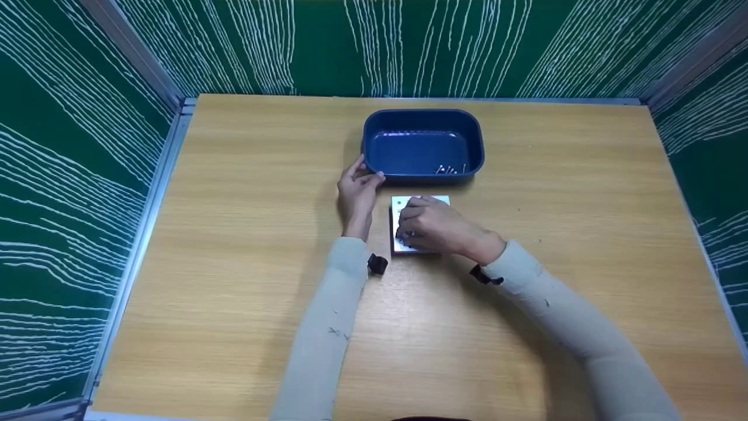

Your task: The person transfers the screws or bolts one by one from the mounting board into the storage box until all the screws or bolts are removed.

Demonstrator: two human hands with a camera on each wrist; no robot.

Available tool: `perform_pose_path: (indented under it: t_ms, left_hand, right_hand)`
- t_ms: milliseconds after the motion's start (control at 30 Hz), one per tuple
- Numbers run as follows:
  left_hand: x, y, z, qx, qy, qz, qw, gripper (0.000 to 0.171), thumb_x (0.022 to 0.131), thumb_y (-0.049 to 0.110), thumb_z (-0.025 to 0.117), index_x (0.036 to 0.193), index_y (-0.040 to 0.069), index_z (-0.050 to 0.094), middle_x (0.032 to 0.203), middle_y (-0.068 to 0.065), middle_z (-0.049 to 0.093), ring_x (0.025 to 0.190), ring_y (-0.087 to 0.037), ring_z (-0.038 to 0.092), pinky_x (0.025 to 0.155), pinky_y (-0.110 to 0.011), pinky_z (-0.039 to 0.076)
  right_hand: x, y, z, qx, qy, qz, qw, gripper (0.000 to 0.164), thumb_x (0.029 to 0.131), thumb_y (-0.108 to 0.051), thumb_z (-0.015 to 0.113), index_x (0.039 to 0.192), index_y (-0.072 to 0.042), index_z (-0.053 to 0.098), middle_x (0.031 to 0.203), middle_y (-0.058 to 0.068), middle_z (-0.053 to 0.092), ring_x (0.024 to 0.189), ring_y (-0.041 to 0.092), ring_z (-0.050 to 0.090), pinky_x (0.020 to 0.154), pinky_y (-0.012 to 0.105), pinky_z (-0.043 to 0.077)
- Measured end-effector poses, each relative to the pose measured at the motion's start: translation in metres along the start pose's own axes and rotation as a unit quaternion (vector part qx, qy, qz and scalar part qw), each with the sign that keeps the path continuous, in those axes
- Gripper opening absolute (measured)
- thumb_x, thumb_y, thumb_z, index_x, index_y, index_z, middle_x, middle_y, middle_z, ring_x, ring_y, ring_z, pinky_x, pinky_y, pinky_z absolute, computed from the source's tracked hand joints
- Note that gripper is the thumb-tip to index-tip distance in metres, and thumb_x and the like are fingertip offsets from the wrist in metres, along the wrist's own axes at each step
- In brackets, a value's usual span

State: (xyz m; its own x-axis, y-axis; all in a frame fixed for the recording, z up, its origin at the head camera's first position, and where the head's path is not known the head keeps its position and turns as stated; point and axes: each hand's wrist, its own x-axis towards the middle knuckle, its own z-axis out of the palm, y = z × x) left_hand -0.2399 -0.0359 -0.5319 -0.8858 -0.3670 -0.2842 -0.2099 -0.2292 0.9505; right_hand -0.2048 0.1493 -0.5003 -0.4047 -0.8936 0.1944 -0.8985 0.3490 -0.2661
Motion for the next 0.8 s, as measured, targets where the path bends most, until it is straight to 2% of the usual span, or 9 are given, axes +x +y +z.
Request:
perform_pose_path:
  t_ms: [167, 333, 567, 800]
  left_hand:
    - [0.000, 0.001, 0.001, -0.001, 0.001, -0.001, 1.0000, 0.060, 0.091, 0.001, 0.079, 0.147, 0.012, 0.062, 0.135, -0.014, 0.065, 0.105, -0.019, 0.069, 0.087, -0.028, 0.062]
    - [0.000, 0.001, 0.000, -0.011, -0.001, -0.001, 0.9999, 0.060, 0.092, 0.000, 0.079, 0.147, 0.012, 0.062, 0.135, -0.014, 0.064, 0.105, -0.019, 0.069, 0.088, -0.028, 0.062]
    - [0.000, 0.000, 0.000, 0.008, 0.004, -0.004, 1.0000, 0.059, 0.091, 0.002, 0.080, 0.147, 0.014, 0.063, 0.134, -0.012, 0.065, 0.102, -0.016, 0.069, 0.088, -0.030, 0.062]
    - [0.001, -0.001, 0.001, -0.020, 0.000, 0.009, 0.9998, 0.059, 0.090, -0.004, 0.078, 0.146, 0.007, 0.062, 0.132, -0.020, 0.064, 0.095, -0.015, 0.068, 0.086, -0.030, 0.063]
  right_hand:
    - [0.000, -0.003, 0.000, -0.002, -0.019, 0.023, 1.000, 0.013, 0.088, -0.011, 0.086, 0.100, -0.011, 0.084, 0.101, 0.005, 0.077, 0.103, 0.028, 0.066, 0.091, 0.046, 0.057]
    - [0.002, -0.004, -0.001, -0.003, -0.035, 0.026, 0.999, 0.012, 0.089, -0.009, 0.084, 0.101, -0.009, 0.083, 0.101, 0.007, 0.076, 0.102, 0.029, 0.065, 0.092, 0.045, 0.057]
    - [0.005, -0.007, -0.001, -0.009, -0.045, 0.008, 0.999, 0.010, 0.091, -0.009, 0.082, 0.100, -0.008, 0.081, 0.099, 0.007, 0.076, 0.103, 0.029, 0.066, 0.095, 0.044, 0.057]
    - [0.007, -0.011, -0.001, -0.015, -0.046, -0.020, 0.999, 0.007, 0.091, -0.007, 0.080, 0.098, -0.010, 0.080, 0.095, 0.004, 0.076, 0.097, 0.027, 0.065, 0.089, 0.043, 0.058]
